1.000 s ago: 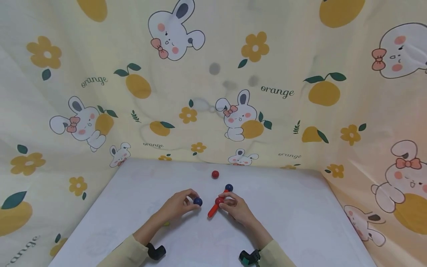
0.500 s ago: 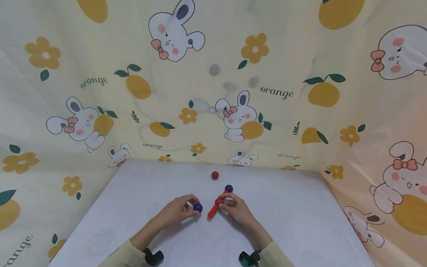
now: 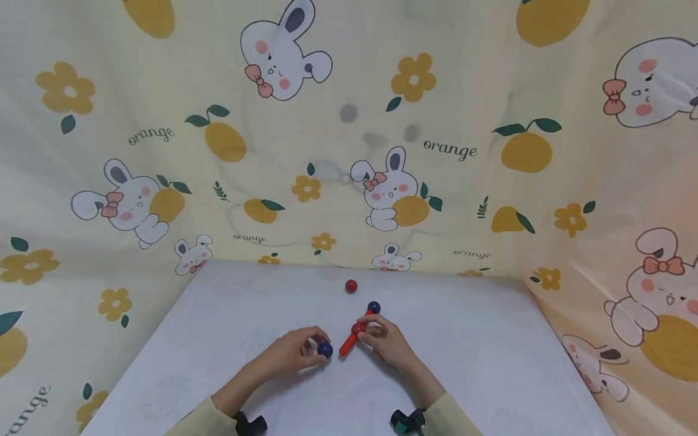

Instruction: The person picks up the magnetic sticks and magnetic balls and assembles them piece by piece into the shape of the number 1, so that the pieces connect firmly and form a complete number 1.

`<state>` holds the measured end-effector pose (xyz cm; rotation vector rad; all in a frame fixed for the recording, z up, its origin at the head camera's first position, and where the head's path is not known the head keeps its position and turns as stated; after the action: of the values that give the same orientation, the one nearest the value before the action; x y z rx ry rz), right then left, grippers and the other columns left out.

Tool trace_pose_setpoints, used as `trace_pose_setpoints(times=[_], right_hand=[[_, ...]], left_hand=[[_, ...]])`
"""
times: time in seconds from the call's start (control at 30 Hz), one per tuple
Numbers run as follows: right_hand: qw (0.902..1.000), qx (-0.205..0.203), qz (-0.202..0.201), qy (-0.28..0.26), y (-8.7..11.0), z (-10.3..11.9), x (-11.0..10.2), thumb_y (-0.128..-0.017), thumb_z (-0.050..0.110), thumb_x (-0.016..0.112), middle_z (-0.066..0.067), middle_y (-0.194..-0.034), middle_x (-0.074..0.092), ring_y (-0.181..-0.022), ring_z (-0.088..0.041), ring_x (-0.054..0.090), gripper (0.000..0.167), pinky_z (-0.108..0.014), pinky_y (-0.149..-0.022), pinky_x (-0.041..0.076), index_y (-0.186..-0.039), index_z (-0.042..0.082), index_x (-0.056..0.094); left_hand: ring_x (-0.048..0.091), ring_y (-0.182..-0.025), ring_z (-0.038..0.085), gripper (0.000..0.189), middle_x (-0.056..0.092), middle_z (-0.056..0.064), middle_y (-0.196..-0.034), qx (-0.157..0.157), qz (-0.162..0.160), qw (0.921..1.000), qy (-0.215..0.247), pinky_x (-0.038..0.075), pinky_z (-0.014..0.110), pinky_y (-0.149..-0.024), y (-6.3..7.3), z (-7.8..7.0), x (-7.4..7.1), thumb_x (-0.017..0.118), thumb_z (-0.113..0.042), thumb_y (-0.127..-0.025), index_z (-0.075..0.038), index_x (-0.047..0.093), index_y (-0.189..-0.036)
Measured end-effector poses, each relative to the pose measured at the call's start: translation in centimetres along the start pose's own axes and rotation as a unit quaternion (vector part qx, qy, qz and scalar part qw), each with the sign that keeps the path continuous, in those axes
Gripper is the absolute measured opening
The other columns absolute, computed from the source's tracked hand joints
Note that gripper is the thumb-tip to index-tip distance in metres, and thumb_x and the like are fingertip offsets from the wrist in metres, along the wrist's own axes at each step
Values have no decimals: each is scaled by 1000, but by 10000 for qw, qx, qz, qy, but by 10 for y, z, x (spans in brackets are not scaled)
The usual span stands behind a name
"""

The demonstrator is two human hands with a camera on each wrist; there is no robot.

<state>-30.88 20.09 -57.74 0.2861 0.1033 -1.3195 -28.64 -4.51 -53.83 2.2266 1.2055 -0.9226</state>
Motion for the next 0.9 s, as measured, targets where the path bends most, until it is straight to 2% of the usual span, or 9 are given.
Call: trace_pose_setpoints(times=[0.2,0.7,0.9], right_hand=[[10000,40,-26,41,-2,2,-1,-102,29,77,-11,-119,75,-54,-17,44,43,-24,-52,38,-142,20,65],[10000,-1,58,-52,-4,-2,-2,-103,28,75,-10,-116,76,-53,-19,44,46,-24,-51,37,-145,17,63],[10000,-10,47,-51,-3,-1,-2,-103,27,76,-11,-116,76,-52,-19,44,45,-24,-50,38,-145,16,63]], left_hand=[[60,-81,7,34,71,-10,-110,133,97,9998,87,52,24,-74,0,0,4,86,-35,-93,-27,70,-123],[61,-74,7,35,71,-10,-111,-123,177,9993,314,51,24,-68,-4,-1,14,88,-34,-92,-26,69,-121],[61,-73,7,33,72,-10,-110,-75,195,9989,418,50,24,-66,-4,-5,17,88,-33,-92,-26,68,-118]])
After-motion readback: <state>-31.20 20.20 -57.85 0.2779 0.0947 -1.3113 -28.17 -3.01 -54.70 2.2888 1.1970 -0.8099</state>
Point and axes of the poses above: each hand's wrist, its own y-axis away from the middle knuckle, its own x-axis out of the palm, z = x × y, the point moved 6 cm from there along -y, towards the middle knuckle
